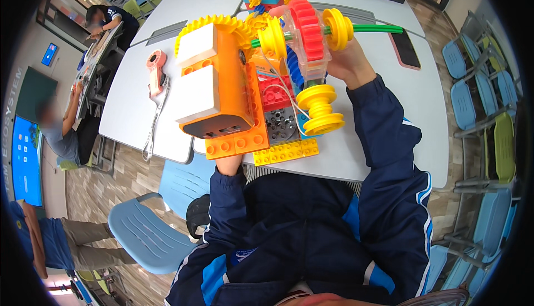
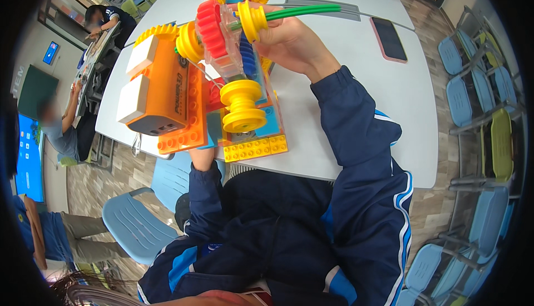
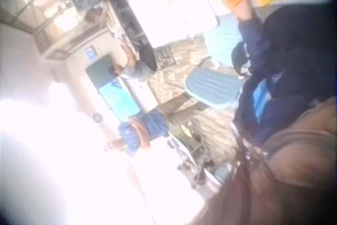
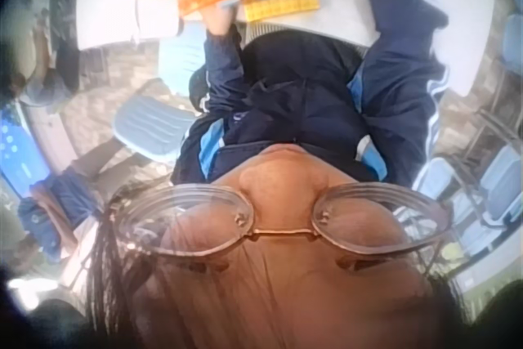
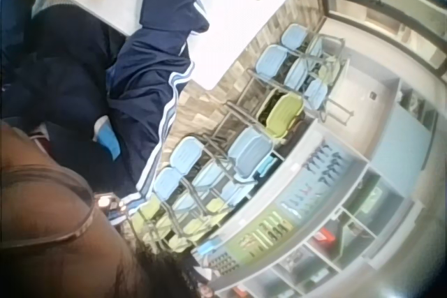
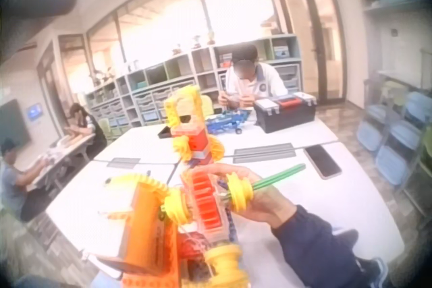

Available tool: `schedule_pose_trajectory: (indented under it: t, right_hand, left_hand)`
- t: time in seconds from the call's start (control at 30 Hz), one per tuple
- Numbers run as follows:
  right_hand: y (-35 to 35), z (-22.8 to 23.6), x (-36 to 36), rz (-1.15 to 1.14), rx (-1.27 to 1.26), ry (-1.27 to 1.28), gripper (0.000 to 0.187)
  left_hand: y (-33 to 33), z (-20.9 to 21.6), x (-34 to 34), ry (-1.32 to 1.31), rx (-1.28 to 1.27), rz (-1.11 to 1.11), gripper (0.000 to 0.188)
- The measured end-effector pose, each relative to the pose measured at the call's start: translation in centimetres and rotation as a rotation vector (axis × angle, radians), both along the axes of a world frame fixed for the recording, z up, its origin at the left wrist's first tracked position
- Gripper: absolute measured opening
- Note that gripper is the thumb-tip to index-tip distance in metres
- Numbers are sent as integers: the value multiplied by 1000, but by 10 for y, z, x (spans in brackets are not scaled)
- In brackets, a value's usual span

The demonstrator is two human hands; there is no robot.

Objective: The person assembles a colorful plastic gear and block toy on a table. They connect multiple pieces, rotate gears, and adjust components by hand. The person also handles a small pink handheld device briefly before returning to the toy assembly.

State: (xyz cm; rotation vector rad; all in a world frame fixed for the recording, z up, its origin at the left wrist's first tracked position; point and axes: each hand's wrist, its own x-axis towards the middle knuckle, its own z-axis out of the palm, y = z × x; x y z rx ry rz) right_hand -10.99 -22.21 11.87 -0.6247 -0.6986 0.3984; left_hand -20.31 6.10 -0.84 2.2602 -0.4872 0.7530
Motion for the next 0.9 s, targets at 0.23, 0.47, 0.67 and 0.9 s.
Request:
schedule_pose_trajectory:
  t: [0.23,0.47,0.67,0.9]
  right_hand:
    - [-3,-1,7,67,24,-82,41]
    - [2,-6,7,-157,-16,-27,47]
    - [-2,-15,11,-144,12,-152,49]
    - [-14,-17,16,-77,23,4,49]
  left_hand:
    - [-1,-7,0,188,-404,-37,19]
    - [6,-15,8,118,-314,-1,15]
    - [5,-13,4,176,-430,-26,18]
    - [1,-6,0,305,-558,-35,13]
